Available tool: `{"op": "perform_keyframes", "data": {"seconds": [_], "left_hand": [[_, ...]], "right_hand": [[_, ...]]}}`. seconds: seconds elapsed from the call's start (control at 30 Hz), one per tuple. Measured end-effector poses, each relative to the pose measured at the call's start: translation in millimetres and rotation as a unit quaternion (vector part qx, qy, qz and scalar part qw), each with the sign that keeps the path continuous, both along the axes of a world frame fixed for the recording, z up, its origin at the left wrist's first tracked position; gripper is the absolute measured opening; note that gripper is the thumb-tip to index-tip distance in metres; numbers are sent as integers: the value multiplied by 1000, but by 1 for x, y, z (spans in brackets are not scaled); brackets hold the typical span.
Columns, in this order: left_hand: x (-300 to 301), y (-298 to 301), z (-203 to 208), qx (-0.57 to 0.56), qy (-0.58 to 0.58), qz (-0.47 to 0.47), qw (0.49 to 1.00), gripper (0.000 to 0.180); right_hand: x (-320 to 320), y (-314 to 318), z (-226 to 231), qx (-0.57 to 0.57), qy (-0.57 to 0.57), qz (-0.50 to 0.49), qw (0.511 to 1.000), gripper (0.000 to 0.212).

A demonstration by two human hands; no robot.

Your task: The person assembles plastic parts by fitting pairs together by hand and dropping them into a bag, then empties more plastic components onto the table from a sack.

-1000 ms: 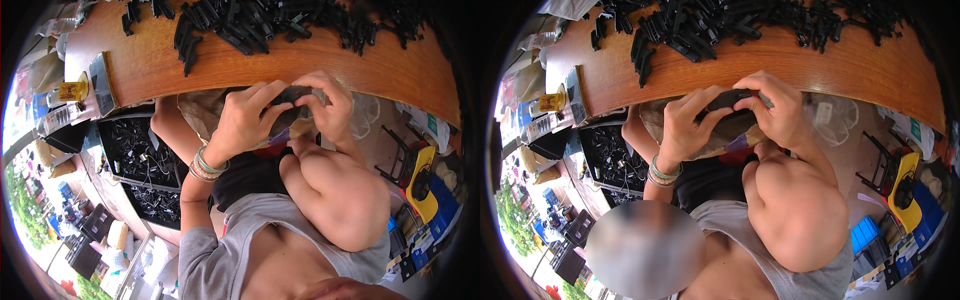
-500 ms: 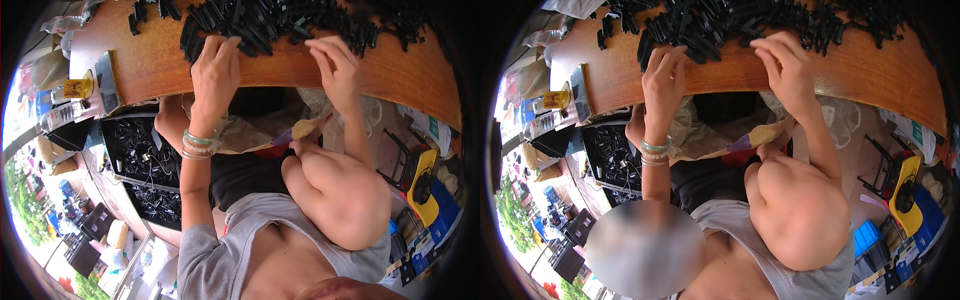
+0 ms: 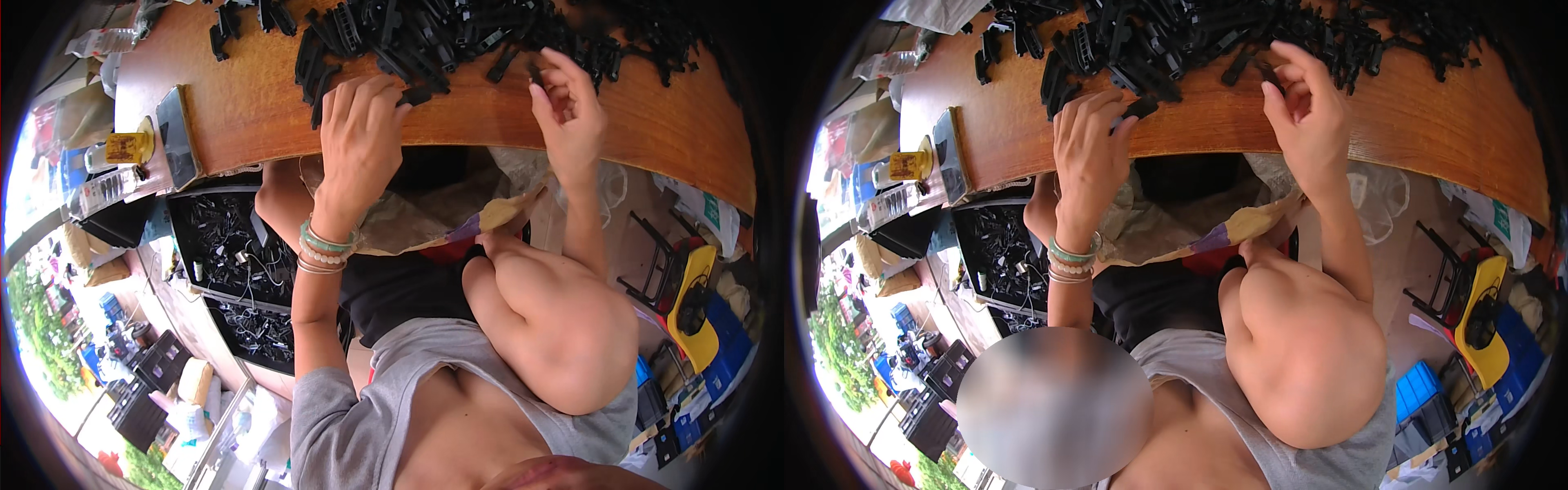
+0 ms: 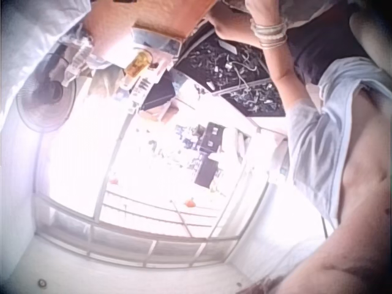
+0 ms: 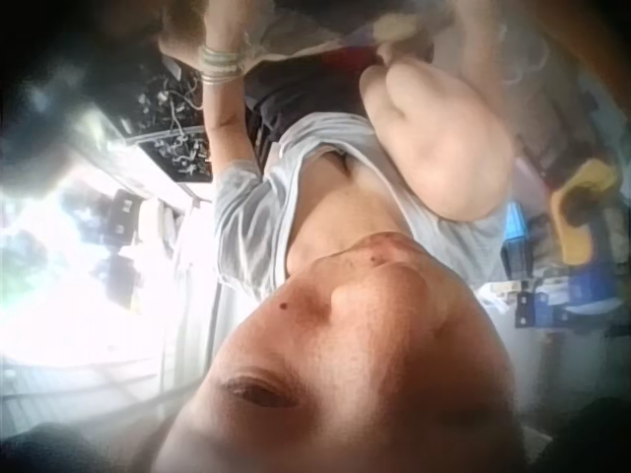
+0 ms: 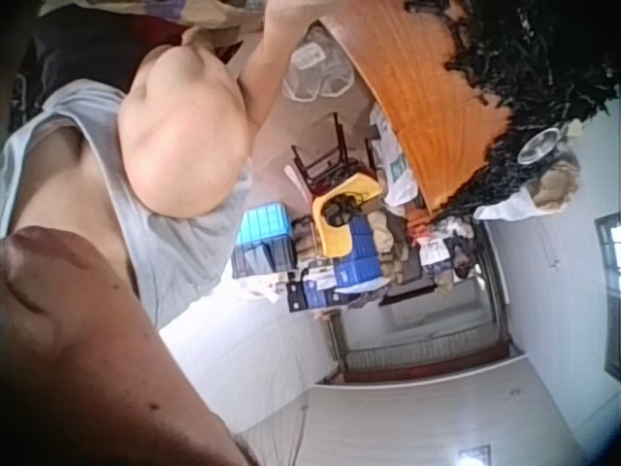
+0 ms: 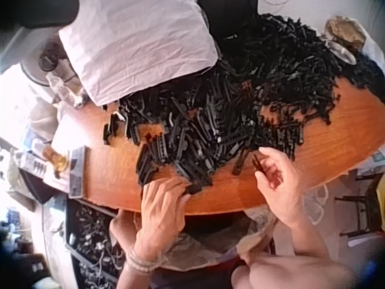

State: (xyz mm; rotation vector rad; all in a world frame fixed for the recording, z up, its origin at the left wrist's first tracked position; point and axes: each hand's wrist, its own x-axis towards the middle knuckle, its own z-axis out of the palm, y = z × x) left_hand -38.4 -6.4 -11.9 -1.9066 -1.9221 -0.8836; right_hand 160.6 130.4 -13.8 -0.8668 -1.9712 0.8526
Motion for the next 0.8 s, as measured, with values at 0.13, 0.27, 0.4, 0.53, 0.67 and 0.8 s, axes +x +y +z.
{"op": "perform_keyframes", "data": {"seconds": [0.13,0.27,0.4,0.53,0.67,0.8], "left_hand": [[37,-10,13,-36,-543,-8,839,15],[43,-5,17,-118,-767,-70,627,15],[46,-4,19,-104,-817,-93,559,23],[42,-7,13,-154,-759,-82,628,23],[54,-10,33,-189,-682,-74,703,25],[63,-16,31,-164,-525,-40,834,32]], "right_hand": [[15,-11,12,-289,152,171,930,27],[9,-31,22,-408,169,307,843,17],[3,-33,19,-316,180,288,886,14],[5,-38,19,-208,100,215,949,11],[7,-41,15,-132,98,169,972,12],[7,-47,21,-124,71,159,977,14]]}}
